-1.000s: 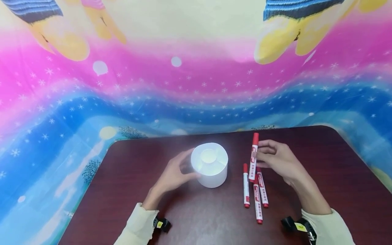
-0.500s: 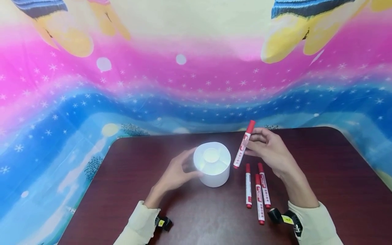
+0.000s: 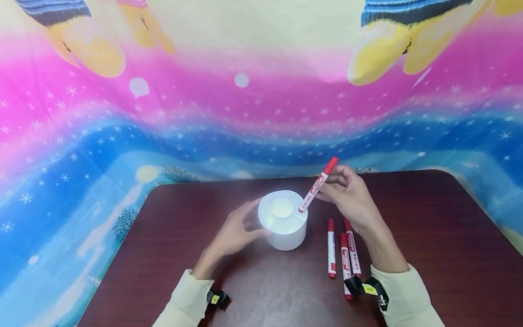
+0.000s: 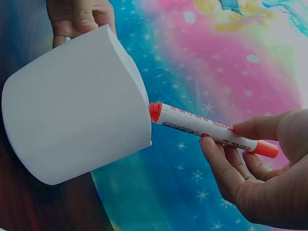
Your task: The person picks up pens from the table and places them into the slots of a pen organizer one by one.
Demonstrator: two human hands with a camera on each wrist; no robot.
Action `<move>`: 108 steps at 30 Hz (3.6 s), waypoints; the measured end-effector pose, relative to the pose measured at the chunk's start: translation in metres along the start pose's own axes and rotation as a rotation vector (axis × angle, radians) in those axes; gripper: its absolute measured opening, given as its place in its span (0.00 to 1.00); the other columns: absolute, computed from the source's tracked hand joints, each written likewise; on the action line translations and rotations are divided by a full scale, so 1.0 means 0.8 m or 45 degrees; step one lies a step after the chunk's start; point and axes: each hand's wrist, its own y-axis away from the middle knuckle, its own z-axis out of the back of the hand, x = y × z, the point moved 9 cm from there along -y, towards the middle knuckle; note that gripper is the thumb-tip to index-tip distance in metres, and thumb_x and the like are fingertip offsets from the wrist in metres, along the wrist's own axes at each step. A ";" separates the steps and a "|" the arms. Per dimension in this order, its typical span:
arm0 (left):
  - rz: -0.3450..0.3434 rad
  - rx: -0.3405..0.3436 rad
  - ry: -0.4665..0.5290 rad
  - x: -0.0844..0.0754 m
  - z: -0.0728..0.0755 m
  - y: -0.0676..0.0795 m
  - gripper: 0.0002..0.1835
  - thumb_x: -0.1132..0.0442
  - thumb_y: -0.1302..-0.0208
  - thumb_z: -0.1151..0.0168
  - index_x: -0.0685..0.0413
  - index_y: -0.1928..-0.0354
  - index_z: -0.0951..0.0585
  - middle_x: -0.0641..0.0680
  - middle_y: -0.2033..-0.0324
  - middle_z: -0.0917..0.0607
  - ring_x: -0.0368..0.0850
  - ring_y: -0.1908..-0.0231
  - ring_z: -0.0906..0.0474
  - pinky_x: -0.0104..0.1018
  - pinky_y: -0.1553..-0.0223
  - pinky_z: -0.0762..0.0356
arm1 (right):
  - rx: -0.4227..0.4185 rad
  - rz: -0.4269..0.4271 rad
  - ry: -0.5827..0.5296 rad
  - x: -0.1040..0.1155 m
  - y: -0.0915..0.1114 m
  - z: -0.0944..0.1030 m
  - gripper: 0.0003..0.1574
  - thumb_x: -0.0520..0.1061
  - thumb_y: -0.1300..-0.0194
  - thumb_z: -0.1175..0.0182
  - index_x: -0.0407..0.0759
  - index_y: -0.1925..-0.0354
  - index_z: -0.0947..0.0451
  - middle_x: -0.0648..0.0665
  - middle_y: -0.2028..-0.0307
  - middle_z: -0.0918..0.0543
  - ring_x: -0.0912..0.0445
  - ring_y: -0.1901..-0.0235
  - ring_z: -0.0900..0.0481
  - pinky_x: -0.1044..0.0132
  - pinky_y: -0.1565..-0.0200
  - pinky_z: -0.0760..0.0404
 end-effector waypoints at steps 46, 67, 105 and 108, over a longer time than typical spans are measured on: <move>-0.001 0.005 0.013 0.002 -0.002 0.000 0.50 0.57 0.42 0.16 0.39 0.19 0.31 0.50 0.32 0.21 0.50 0.39 0.13 0.38 0.39 0.12 | 0.047 -0.143 0.544 -0.050 -0.006 -0.029 0.26 0.47 0.21 0.36 0.31 0.37 0.27 0.31 0.45 0.16 0.50 0.50 0.10 0.61 0.49 0.07; 0.003 -0.001 -0.056 0.002 0.006 0.002 0.50 0.51 0.43 0.15 0.36 0.20 0.31 0.48 0.31 0.20 0.47 0.39 0.14 0.39 0.40 0.11 | 0.038 -0.149 0.601 -0.052 0.014 0.022 0.31 0.48 0.21 0.36 0.29 0.32 0.29 0.29 0.43 0.16 0.70 0.58 0.15 0.68 0.53 0.08; 0.017 0.010 -0.074 0.003 0.003 0.000 0.49 0.55 0.42 0.15 0.40 0.20 0.30 0.48 0.31 0.20 0.48 0.37 0.15 0.50 0.38 0.12 | 0.087 -0.484 0.635 -0.135 0.082 0.105 0.42 0.47 0.23 0.33 0.20 0.28 0.37 0.30 0.44 0.17 0.62 0.56 0.12 0.61 0.53 0.06; 0.021 0.017 -0.067 0.002 0.003 0.000 0.49 0.55 0.42 0.15 0.40 0.20 0.30 0.49 0.31 0.20 0.50 0.37 0.15 0.52 0.37 0.12 | 0.089 -0.504 0.622 -0.141 0.083 0.106 0.43 0.46 0.24 0.32 0.19 0.28 0.37 0.31 0.45 0.16 0.63 0.57 0.12 0.61 0.53 0.06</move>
